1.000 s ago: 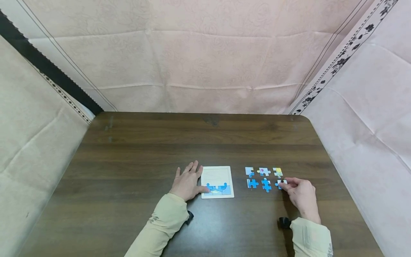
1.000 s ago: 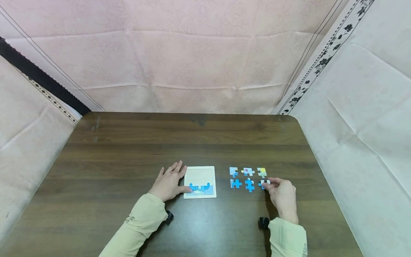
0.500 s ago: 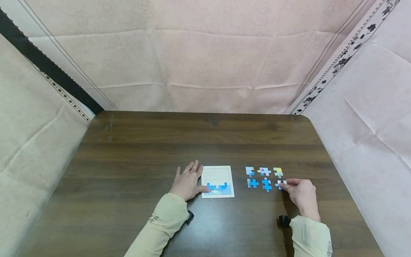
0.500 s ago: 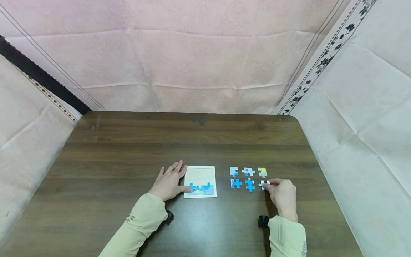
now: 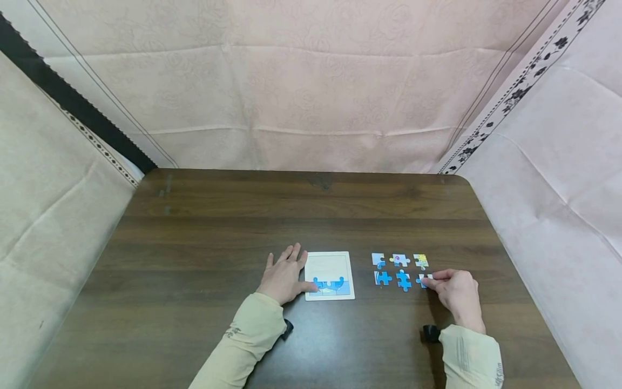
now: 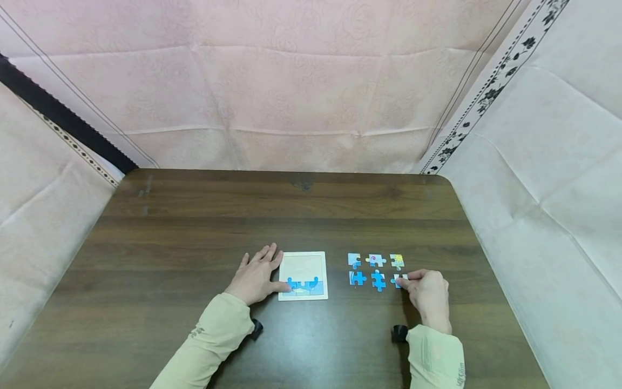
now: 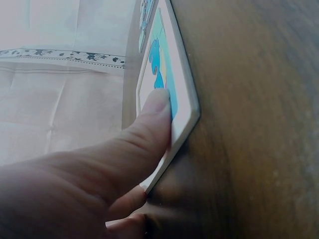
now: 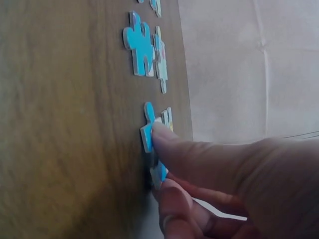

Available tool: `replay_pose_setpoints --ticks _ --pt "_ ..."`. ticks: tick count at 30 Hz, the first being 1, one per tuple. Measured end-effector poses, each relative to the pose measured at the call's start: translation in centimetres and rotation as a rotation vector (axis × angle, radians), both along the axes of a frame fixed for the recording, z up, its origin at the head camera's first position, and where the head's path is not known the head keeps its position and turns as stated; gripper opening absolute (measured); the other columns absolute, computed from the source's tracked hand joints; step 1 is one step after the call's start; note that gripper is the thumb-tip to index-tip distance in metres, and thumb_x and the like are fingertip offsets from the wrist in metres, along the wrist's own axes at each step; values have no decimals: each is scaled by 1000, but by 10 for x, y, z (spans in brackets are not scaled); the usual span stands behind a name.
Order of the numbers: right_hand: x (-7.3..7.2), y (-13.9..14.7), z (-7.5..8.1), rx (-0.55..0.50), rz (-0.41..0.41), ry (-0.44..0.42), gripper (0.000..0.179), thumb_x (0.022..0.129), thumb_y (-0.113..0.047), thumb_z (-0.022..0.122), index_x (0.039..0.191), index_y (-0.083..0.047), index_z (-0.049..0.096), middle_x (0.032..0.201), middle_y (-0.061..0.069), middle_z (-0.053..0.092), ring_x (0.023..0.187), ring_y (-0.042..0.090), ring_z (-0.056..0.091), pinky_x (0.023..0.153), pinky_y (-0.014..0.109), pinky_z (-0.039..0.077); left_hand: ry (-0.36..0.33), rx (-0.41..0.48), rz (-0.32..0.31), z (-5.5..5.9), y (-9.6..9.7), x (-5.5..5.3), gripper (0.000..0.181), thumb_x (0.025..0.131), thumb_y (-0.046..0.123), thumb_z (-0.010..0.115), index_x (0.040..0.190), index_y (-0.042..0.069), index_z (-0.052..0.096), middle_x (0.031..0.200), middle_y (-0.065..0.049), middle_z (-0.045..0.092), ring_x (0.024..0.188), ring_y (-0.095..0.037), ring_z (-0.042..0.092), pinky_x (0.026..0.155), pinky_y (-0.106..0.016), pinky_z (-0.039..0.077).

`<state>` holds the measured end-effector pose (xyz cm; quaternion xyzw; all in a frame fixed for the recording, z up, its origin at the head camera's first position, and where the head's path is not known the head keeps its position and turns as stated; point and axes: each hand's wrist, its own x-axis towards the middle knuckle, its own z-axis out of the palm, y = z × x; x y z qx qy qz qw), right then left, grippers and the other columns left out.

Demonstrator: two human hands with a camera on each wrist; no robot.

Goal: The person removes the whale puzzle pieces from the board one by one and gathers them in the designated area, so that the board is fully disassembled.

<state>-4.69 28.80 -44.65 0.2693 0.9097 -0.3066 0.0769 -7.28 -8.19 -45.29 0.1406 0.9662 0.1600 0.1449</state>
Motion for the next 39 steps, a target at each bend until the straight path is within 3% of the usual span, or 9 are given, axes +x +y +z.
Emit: replay_pose_setpoints --ticks 9,19,29,39 --pt "-1 2 -1 -11 1 -15 34 80 -31 81 93 -1 74 95 18 68 84 29 53 62 34 42 -1 -3 3 -1 0 0 90 79 58 71 149 9 40 158 -13 26 145 -30 22 110 -64 18" --pt "2 -3 3 -10 35 2 30 83 -29 79 95 -2 73 77 7 71 79 26 57 59 32 42 -2 0 10 0 0 0 90 79 57 71 149 9 40 157 -14 26 145 -30 22 110 -64 18" --pt "6 -4 1 20 65 48 24 84 -27 78 89 -4 76 79 7 71 80 26 54 59 32 40 2 7 11 0 0 1 90 79 57 72 148 9 41 157 -14 27 145 -30 23 110 -64 18" --pt "7 -1 0 5 65 60 29 85 -30 76 91 -2 75 78 7 69 77 26 53 58 32 39 3 -1 8 -2 1 0 90 79 57 71 149 9 40 157 -13 27 145 -30 23 110 -64 18"
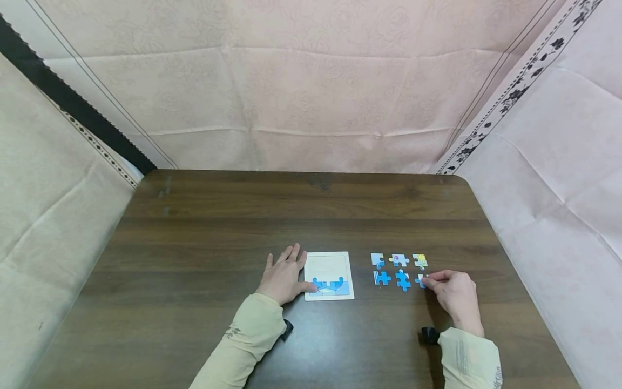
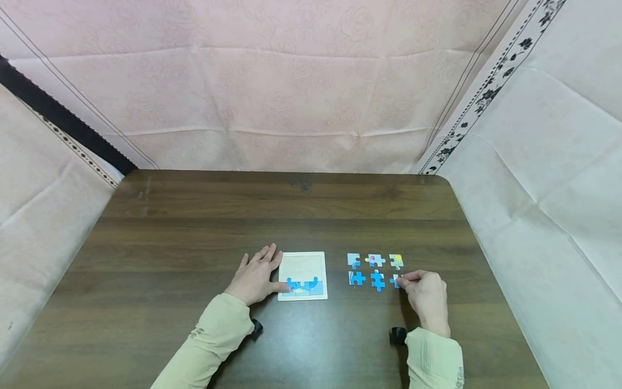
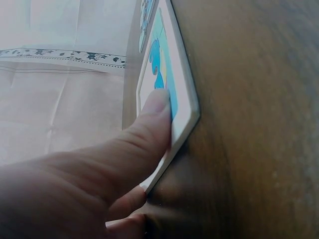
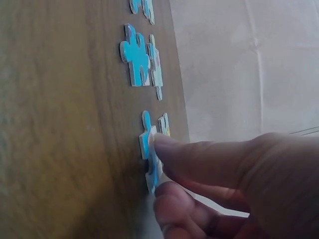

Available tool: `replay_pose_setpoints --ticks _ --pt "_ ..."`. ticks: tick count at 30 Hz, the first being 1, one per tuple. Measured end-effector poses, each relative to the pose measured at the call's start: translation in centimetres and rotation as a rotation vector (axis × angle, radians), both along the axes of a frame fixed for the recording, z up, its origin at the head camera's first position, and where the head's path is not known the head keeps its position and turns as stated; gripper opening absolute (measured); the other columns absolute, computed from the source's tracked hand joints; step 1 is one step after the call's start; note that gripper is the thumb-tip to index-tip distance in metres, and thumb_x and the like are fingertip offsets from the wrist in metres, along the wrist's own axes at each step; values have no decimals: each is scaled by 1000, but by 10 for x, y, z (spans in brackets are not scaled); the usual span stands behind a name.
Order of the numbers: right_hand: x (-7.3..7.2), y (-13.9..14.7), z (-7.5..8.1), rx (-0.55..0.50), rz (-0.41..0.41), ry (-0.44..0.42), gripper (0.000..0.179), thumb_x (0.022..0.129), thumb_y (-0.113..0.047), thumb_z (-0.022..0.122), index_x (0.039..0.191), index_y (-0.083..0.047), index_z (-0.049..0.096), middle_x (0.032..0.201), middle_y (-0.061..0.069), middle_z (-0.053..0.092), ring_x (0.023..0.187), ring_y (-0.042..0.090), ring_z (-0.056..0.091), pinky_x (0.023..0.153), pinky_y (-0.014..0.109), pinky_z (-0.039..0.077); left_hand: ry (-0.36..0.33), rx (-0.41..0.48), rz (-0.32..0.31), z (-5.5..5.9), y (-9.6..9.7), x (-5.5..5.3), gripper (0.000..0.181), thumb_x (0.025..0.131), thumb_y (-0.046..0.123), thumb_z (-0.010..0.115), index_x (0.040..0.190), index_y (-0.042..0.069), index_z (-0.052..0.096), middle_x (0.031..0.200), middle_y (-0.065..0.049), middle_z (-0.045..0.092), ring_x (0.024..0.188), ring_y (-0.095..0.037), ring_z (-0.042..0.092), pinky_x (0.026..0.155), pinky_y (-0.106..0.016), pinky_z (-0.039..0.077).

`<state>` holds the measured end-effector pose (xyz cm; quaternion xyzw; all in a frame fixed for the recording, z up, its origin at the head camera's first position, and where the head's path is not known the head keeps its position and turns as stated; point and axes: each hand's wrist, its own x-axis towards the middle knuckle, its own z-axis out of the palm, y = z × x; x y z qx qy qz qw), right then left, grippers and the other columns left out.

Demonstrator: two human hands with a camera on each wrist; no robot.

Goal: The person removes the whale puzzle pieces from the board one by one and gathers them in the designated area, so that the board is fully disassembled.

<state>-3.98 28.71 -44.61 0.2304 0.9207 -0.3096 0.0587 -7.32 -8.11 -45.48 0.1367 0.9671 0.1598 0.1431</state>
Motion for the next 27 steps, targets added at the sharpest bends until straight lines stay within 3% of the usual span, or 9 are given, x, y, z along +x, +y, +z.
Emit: replay_pose_setpoints --ticks 6,13,18,27 --pt "1 -5 3 27 18 65 29 88 -30 73 94 -2 74 76 5 69 73 23 56 57 31 41 1 -3 -2 1 0 0 90 79 57 72 149 9 40 157 -13 26 145 -30 23 110 -64 18" --pt "-3 -32 6 24 83 104 35 92 -35 68 104 -3 70 84 8 67 70 22 56 57 31 43 -1 -15 -6 0 1 0 90 79 57 71 149 9 40 158 -13 26 145 -30 22 110 -64 19" --pt "-6 -59 5 24 167 129 29 92 -32 69 104 -6 70 85 7 67 68 20 55 56 31 45 -8 -7 -4 0 1 1 90 79 57 71 149 9 40 158 -13 26 146 -30 22 110 -64 18" --pt "-10 -123 1 17 406 239 15 86 -21 75 97 -11 73 80 -1 62 69 15 54 60 29 47 -4 -4 -1 1 1 1 91 79 58 71 149 9 39 158 -13 26 146 -30 21 110 -64 17"
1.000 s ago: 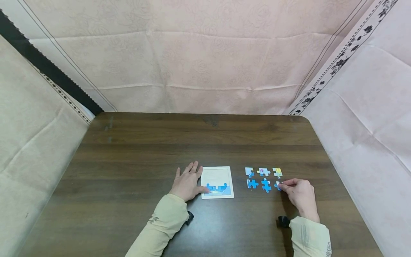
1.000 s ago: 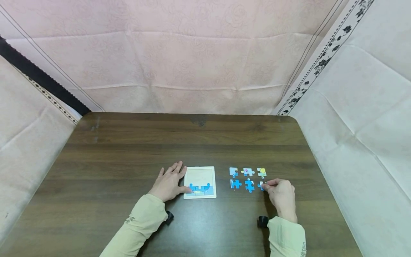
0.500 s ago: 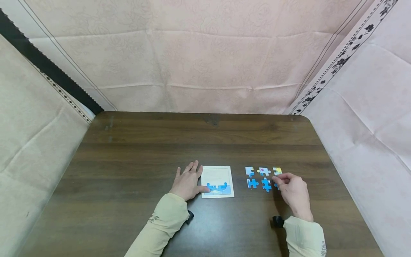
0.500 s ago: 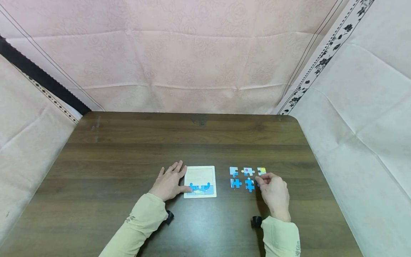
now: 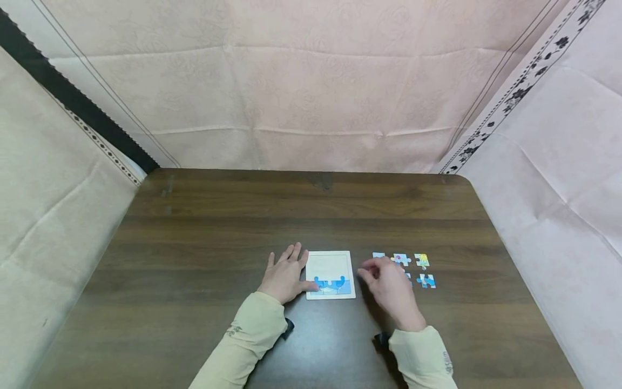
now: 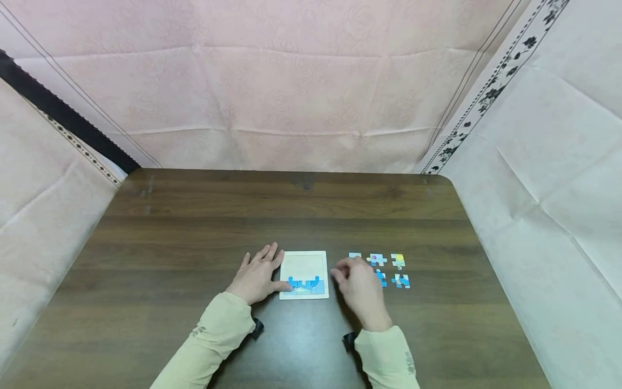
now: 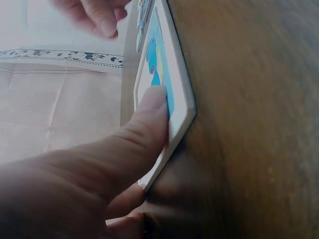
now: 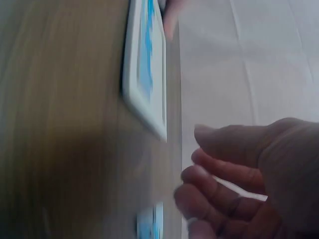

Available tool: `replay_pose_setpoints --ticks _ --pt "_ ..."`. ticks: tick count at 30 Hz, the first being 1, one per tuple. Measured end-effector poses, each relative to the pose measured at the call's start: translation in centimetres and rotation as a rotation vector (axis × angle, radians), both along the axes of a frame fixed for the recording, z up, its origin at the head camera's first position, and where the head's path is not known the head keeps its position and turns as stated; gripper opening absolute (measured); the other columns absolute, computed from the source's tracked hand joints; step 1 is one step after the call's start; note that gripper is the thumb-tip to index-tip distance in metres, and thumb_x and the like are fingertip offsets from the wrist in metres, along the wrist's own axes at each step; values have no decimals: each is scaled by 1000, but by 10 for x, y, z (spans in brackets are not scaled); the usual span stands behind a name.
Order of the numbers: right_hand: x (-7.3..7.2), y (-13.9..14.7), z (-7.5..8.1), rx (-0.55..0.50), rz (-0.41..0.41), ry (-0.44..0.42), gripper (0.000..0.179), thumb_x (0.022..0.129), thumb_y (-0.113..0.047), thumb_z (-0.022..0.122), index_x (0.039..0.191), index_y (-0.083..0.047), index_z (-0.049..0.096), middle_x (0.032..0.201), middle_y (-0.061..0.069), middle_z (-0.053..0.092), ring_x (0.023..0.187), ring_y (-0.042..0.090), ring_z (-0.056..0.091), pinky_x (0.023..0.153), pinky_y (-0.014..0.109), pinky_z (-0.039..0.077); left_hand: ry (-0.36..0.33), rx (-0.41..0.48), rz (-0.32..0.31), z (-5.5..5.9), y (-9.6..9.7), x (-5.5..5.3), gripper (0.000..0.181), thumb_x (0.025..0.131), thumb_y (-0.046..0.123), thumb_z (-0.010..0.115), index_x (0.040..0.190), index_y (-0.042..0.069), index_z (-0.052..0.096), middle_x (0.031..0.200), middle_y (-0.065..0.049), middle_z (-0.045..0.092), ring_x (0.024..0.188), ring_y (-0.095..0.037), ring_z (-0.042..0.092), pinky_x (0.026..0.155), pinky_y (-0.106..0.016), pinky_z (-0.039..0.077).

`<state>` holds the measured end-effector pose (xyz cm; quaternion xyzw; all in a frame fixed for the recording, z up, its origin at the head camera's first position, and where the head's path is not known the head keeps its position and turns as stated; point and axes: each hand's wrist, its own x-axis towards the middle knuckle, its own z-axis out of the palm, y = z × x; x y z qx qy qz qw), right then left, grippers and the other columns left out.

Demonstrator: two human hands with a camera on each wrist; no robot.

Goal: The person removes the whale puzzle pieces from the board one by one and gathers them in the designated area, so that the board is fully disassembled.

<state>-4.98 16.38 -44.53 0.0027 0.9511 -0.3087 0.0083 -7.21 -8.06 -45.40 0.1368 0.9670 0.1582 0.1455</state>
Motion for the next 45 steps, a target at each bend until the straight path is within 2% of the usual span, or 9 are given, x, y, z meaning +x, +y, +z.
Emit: replay_pose_setpoints --ticks 4,10,13,17,23,31,36,41,45 --pt "3 -28 3 -3 121 15 17 87 -20 75 101 -10 74 85 -3 59 69 13 52 60 24 48 -5 -8 2 -1 1 -2 91 79 59 70 150 10 39 158 -13 25 146 -30 21 111 -64 17" --pt "7 -59 -3 13 312 59 19 90 -19 72 106 -9 74 86 -5 55 66 6 51 61 21 49 -6 -25 -10 -1 -1 -1 91 80 61 68 149 10 39 158 -13 26 146 -30 21 111 -64 17" --pt "8 -68 -7 16 375 72 21 90 -17 72 108 -7 73 87 -4 54 65 6 49 60 21 48 11 -23 -21 -1 -3 -1 92 79 65 65 149 9 40 157 -14 26 145 -30 22 110 -64 18" --pt "9 -76 -13 26 434 82 26 91 -17 70 113 -4 71 91 0 52 68 6 50 66 24 51 22 -22 -29 -2 -4 -1 90 81 64 64 149 9 41 157 -14 26 145 -29 22 110 -65 18" --pt "10 -78 -19 7 435 46 30 90 -13 71 117 -2 67 93 2 50 75 8 54 75 29 54 -3 -20 -28 0 -4 -2 81 86 54 65 149 11 40 158 -13 25 146 -28 21 110 -65 17" --pt "8 -79 -20 7 404 -7 26 90 -13 71 113 -3 64 92 3 48 71 8 52 71 28 52 -12 -15 -24 0 -5 -2 78 87 51 66 149 11 41 158 -13 25 146 -29 21 110 -65 17" --pt "6 -81 -17 5 386 -83 25 90 -10 70 113 -7 61 94 2 46 70 10 50 67 26 50 -14 -21 -18 0 -4 -1 77 87 49 66 149 11 40 159 -12 24 146 -28 20 111 -65 16" --pt "4 -82 -13 -18 378 -152 27 90 -8 70 114 -7 59 96 3 44 73 12 50 69 26 50 -17 -26 -15 0 -3 -2 77 88 48 66 149 11 40 159 -12 24 146 -28 20 111 -65 16" --pt "2 -82 -12 -24 384 -165 26 90 -7 69 114 -6 57 97 3 44 74 13 51 70 26 50 -26 -30 -17 1 -3 -2 75 88 46 66 149 11 40 159 -12 24 146 -28 19 111 -64 16"
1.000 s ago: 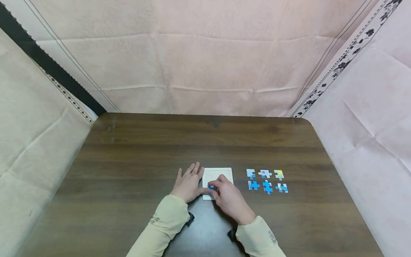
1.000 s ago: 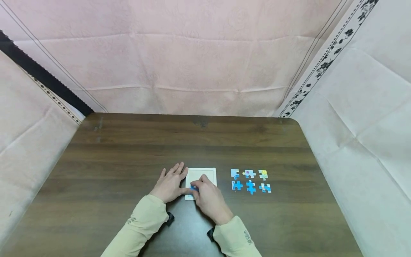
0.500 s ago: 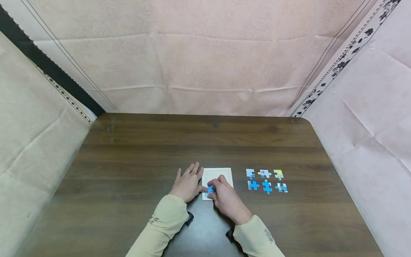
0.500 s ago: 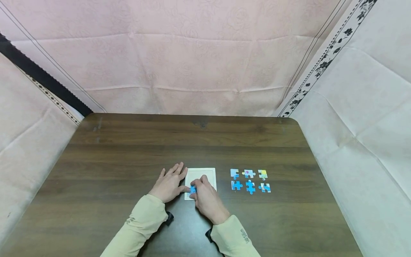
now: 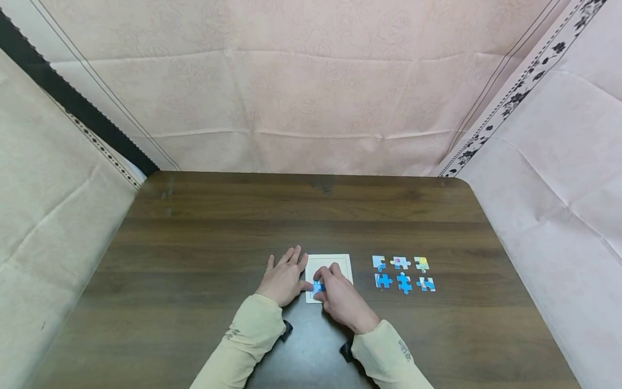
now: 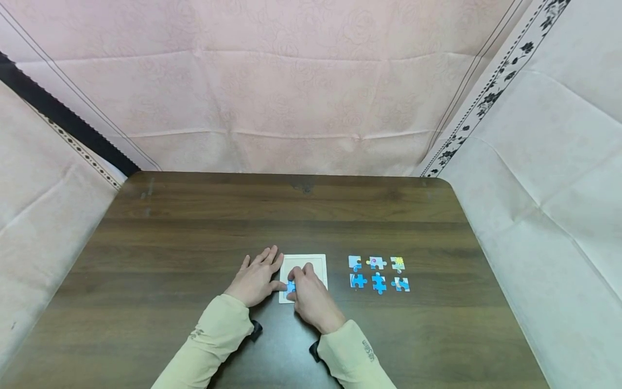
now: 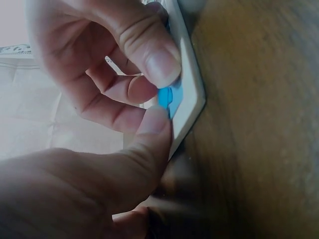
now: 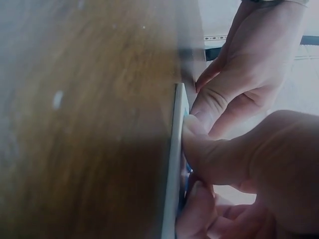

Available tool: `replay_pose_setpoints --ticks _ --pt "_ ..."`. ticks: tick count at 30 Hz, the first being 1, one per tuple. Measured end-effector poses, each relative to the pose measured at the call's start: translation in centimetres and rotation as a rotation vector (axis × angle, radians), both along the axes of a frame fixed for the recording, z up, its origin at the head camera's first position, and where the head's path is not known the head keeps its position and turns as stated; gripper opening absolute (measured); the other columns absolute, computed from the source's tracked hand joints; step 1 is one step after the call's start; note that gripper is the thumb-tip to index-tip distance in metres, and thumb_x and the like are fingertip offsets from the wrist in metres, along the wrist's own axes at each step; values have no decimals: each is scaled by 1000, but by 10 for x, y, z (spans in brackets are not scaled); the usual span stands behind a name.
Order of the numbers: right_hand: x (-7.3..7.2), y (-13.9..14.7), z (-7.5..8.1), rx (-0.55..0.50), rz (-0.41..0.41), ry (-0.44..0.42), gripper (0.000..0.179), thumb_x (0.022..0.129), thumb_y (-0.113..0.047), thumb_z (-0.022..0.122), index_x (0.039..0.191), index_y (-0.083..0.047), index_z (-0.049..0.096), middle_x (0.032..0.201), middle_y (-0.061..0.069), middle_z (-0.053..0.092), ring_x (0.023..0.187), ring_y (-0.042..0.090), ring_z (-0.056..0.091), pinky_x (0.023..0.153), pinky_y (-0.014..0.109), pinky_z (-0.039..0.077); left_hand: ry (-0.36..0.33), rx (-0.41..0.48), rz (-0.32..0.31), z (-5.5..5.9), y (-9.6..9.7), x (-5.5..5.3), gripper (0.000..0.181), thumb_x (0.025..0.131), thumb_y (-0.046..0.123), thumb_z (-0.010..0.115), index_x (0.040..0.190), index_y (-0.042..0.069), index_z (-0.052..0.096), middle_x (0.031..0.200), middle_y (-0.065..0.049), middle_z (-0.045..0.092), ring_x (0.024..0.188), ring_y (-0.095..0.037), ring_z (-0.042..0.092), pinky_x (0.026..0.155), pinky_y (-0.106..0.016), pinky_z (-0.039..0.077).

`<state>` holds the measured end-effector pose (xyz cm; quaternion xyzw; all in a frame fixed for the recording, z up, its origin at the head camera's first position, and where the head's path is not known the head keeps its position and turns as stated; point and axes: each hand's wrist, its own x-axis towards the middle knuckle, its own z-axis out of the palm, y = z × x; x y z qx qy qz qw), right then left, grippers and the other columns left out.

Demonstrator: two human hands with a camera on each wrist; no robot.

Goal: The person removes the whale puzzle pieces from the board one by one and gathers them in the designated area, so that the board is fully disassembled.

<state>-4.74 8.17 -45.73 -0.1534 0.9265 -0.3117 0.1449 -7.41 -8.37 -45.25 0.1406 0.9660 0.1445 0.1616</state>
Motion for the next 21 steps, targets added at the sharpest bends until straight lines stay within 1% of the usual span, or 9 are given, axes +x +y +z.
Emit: replay_pose_setpoints --ticks 5,8,12,16,19,21 --pt "0 1 1 -2 12 1 26 91 -6 68 113 -7 55 98 4 45 74 13 52 69 27 49 -17 -4 2 -1 0 -1 71 90 39 66 150 12 39 159 -10 23 147 -27 17 111 -64 15" --pt "-1 1 1 -16 14 -12 27 90 -6 68 112 -9 53 97 4 45 75 13 52 71 27 50 -19 -8 -3 -1 1 -2 69 91 36 67 150 12 38 159 -10 23 147 -26 17 111 -64 14" --pt "-3 3 1 -44 21 -35 28 90 -6 69 109 -14 50 95 1 47 77 13 53 76 28 52 -19 -7 -3 0 1 -2 69 91 34 67 150 12 39 159 -11 23 147 -27 18 111 -64 15" --pt "-3 4 2 -81 26 -48 27 90 -4 68 106 -16 49 93 -2 52 79 14 54 79 30 52 -19 0 2 1 0 -3 70 90 35 68 150 12 39 159 -11 23 147 -27 18 111 -64 14" --pt "-1 5 2 -113 14 -57 26 91 -4 67 107 -15 50 90 -2 55 77 14 55 77 30 52 -20 5 2 1 0 -2 70 90 35 68 150 12 40 159 -11 23 147 -28 18 111 -64 14" --pt "0 6 1 -127 7 -48 25 92 -4 66 108 -14 49 87 -2 55 75 14 54 75 29 51 -18 10 3 1 0 -2 69 90 34 68 149 11 40 159 -11 24 147 -28 18 111 -64 14"
